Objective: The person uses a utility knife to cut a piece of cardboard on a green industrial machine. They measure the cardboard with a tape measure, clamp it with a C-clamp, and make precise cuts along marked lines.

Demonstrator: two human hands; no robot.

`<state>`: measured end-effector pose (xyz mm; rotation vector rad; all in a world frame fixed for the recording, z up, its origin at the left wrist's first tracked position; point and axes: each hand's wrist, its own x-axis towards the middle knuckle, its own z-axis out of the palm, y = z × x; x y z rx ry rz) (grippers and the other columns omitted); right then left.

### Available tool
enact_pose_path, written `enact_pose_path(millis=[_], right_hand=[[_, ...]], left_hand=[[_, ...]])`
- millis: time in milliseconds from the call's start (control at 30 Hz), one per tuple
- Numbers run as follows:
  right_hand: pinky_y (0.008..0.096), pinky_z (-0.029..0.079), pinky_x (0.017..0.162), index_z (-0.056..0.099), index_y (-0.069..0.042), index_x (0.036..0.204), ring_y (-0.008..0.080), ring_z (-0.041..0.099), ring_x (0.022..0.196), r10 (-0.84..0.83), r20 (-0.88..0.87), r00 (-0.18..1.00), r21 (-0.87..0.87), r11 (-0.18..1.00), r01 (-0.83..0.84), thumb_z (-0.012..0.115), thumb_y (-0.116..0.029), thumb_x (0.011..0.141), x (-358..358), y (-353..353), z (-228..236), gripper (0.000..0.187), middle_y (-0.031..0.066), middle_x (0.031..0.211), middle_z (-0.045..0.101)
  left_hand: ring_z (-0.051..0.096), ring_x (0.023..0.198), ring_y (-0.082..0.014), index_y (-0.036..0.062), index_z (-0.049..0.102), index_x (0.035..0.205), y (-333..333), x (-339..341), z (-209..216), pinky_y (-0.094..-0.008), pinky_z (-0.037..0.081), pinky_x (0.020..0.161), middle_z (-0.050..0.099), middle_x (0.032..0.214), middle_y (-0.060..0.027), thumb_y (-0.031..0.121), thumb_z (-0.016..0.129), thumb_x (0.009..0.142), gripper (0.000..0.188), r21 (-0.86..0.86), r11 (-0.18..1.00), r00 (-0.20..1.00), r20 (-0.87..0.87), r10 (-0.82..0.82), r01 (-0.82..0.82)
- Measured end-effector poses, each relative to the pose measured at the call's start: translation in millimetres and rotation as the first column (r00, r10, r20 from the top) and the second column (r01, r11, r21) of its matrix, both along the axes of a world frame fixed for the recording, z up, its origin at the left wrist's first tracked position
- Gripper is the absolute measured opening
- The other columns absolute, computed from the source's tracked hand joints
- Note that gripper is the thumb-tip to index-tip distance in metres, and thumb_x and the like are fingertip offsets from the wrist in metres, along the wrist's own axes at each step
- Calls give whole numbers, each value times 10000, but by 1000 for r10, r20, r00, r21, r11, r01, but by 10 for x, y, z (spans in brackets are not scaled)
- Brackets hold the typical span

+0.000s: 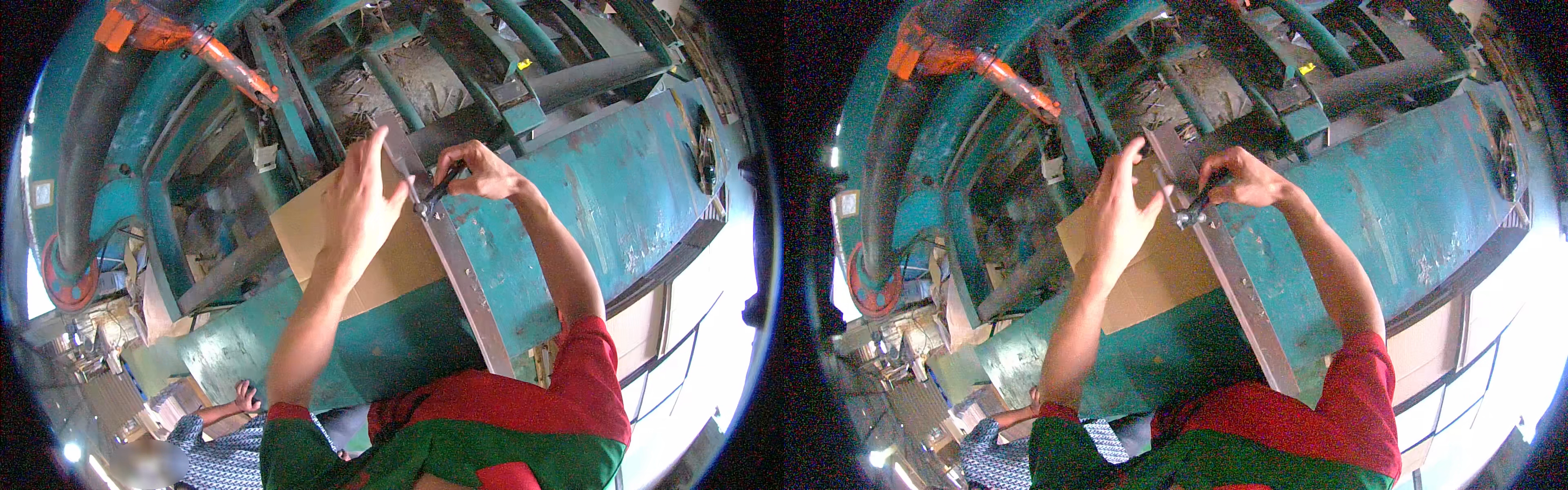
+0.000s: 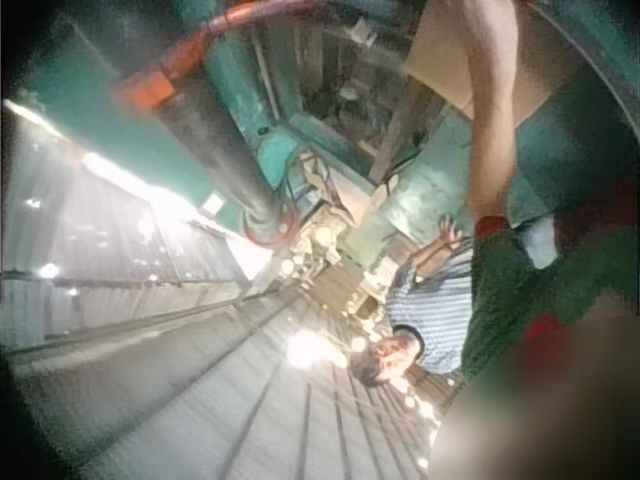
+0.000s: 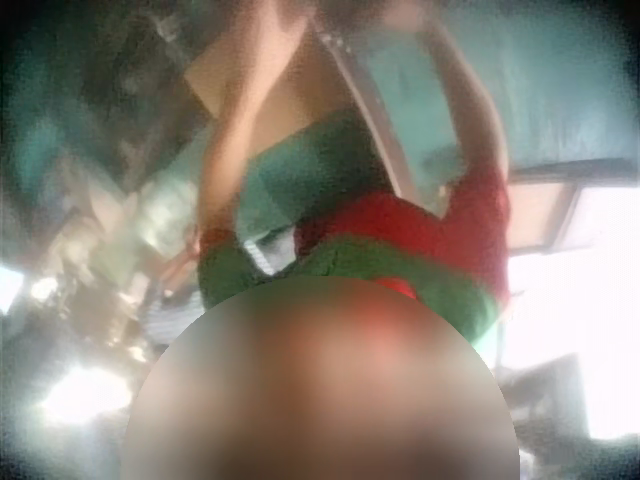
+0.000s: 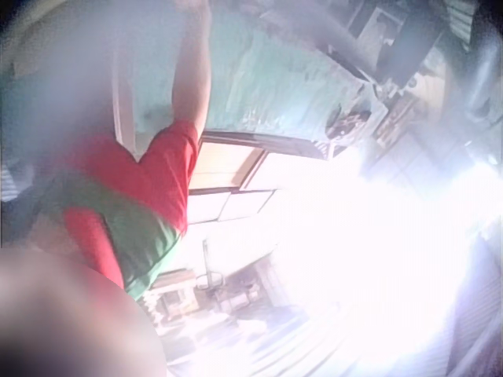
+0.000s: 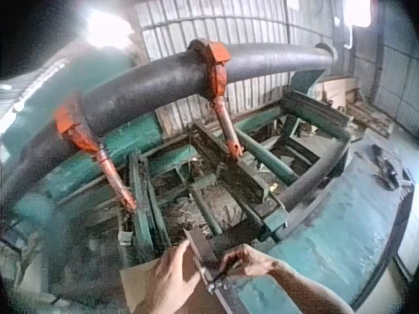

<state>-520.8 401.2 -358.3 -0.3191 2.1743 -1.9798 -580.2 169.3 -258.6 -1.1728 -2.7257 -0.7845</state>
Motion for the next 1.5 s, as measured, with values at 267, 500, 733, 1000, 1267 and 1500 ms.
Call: enact_pose_path(millis=[267,500,733,1000,1267,1500], right_hand=[[331,515,787,635,-18,996,156,620,843,-91,-42,995,-54,995,89,767,-61,725,-2,-22,-116,305,56,884,665],[331,509,771,610,-17,987,157,611,856,-48,50,998,-93,994,53,743,-35,718,30,9,-98,300,54,896,652],[327,523,794,607,-15,986,168,637,871,-51,31,998,-77,996,53,741,-33,720,-4,-45,-48,299,71,917,679],[336,529,806,609,-14,987,178,647,878,-45,36,998,-62,997,47,719,-8,711,26,-30,-36,298,71,905,682],[334,523,827,603,-14,978,178,641,896,-36,64,997,-87,995,42,732,24,693,1,-80,42,316,68,920,673],[355,523,860,619,-30,980,181,638,940,-21,85,996,-55,998,26,735,-18,678,28,-33,-42,323,62,958,662]], left_hand=[[537,1306,-385,-6,716,947,155,235,-10,-482,465,1073,559,1405,-205,270,662,989,284,146,945,854,404,-328,294],[283,1507,-430,9,698,683,-111,410,217,-626,225,1207,405,1595,-178,311,624,994,439,-238,954,976,-69,-206,184],[285,1488,-464,44,733,1009,36,217,28,-554,246,1220,421,1552,-234,306,615,1013,288,7,981,968,165,-192,193],[277,1511,-421,46,738,754,-171,400,183,-702,217,1165,458,1563,-154,366,596,1009,434,-257,948,980,-13,-199,189],[258,1499,-476,49,766,921,37,316,71,-591,223,1220,416,1565,-224,337,619,1009,335,6,958,942,177,-284,287],[232,1527,-417,60,782,878,-293,291,63,-678,155,1202,406,1580,-188,425,619,988,415,-313,949,991,-107,-80,43]])
